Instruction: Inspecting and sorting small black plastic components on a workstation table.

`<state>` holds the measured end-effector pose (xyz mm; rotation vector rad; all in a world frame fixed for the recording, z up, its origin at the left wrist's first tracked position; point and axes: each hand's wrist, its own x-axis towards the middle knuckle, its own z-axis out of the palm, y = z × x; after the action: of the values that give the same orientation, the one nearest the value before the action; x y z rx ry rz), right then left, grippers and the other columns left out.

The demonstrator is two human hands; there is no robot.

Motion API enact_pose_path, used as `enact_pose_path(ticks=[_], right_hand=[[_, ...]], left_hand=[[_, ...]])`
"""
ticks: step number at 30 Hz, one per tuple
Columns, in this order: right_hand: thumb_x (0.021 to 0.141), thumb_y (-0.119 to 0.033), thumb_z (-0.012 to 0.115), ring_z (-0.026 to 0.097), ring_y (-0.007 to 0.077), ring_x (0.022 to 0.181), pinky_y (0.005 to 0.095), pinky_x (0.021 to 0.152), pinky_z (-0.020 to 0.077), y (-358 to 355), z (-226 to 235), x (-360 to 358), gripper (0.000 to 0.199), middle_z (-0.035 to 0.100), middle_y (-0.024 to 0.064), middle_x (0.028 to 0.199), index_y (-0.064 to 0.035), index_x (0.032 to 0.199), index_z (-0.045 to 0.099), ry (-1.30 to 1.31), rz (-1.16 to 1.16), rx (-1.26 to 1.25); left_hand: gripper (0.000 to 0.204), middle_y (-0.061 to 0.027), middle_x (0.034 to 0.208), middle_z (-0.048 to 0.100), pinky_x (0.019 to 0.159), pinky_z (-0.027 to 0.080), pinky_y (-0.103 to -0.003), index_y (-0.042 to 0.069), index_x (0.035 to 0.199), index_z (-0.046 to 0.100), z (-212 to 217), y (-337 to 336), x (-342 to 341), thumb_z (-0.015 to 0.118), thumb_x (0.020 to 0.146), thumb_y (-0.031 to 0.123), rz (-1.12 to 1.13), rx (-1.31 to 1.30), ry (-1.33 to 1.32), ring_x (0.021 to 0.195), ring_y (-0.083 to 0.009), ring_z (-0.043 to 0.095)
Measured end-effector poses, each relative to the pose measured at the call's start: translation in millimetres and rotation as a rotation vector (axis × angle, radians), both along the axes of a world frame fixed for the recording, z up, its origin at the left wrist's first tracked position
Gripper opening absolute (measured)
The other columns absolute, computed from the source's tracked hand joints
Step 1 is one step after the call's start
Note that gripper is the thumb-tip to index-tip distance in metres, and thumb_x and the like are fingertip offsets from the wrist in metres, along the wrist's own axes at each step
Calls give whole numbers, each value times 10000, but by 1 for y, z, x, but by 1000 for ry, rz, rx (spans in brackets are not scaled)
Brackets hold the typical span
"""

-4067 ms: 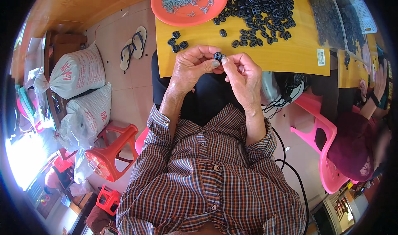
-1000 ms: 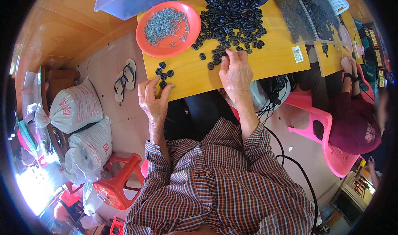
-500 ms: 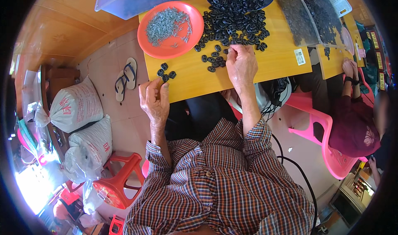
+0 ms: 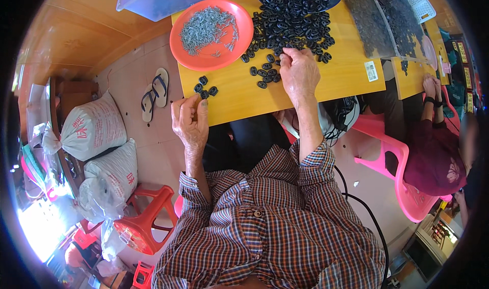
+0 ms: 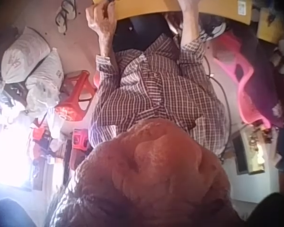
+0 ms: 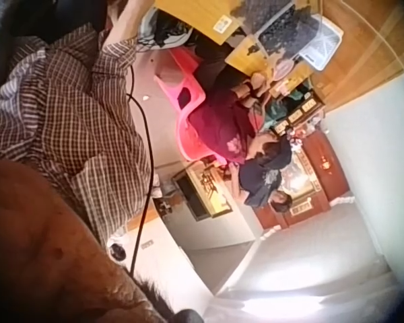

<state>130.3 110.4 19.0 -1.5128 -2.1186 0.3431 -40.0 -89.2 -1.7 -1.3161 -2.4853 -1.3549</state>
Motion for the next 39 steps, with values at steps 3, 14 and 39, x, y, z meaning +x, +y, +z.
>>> enact_pose_path(ticks=[3,14,39], right_hand=[[799,-161,669,626,256,724,358,685,489,3,3,-2,176,627,119,873,-75,948,705,8,12,-82],[789,-119,678,584,142,622,270,606,475,6,-8,5,146,634,62,736,11,854,665,231,32,-260],[855,-131,626,489,37,641,180,589,385,-64,30,3,120,588,-24,765,-21,900,629,829,213,-974]], left_hand=[[223,-95,866,547,621,480,-325,50,948,640,-2,0,-1,743,759,109,-2,7,8,728,-225,567],[166,-74,860,545,537,451,-229,17,938,664,-2,2,-2,718,786,56,-21,61,60,647,-122,495],[184,-54,788,641,560,503,-206,-54,1014,615,22,54,52,616,903,93,-370,176,-1073,644,-79,603]])
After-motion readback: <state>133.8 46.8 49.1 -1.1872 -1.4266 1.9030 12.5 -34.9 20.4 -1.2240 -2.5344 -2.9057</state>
